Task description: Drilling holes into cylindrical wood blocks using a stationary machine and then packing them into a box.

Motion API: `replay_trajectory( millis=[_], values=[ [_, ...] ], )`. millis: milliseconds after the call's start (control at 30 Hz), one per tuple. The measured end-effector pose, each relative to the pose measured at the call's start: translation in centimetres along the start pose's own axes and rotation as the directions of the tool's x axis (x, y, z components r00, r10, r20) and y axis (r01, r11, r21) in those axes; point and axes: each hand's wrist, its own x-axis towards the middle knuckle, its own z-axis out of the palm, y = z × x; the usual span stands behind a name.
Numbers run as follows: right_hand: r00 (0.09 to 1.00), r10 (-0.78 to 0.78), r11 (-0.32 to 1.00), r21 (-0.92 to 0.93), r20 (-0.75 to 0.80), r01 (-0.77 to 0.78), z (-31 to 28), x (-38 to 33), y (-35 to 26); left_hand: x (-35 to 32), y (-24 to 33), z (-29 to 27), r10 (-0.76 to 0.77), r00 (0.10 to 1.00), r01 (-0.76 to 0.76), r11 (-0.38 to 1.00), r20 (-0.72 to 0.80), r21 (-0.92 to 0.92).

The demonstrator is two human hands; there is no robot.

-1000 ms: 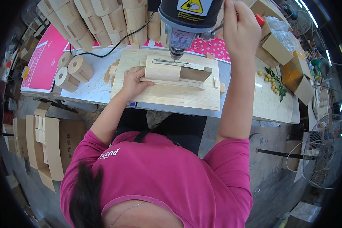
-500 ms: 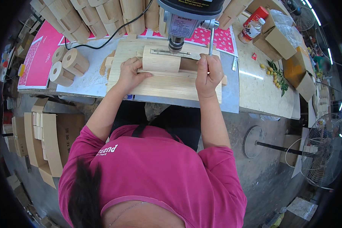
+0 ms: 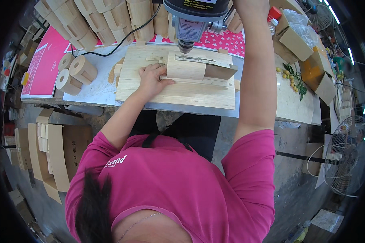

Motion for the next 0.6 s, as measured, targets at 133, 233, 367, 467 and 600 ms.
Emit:
replay_trajectory(
  millis=[133,233,367,467,600],
  values=[
    [0.999,0.028,0.985,0.169,0.016,-0.030,-1.8,-2.1,-0.7,0.0,0.0,-0.3,-0.020,0.999,0.021,1.000,0.033,-0.012],
    [0.994,-0.097,0.989,0.108,-0.049,0.102,-3.8,-6.9,-2.6,-0.2,0.0,-0.7,-0.084,0.994,0.085,0.996,0.074,-0.003],
    [0.998,0.002,0.952,0.305,-0.062,0.017,-3.0,-15.0,-2.2,-0.1,-0.1,-0.3,-0.051,0.998,0.053,0.998,0.045,-0.024],
    [0.992,0.050,0.913,0.407,-0.117,0.002,0.0,-18.9,-0.4,0.0,0.3,-0.7,-0.072,0.991,0.074,0.997,0.115,-0.017],
    [0.945,-0.183,0.879,0.385,-0.273,0.281,3.6,-19.5,2.0,0.2,0.2,-0.5,-0.056,0.995,0.056,0.998,0.086,-0.003]
  ],
)
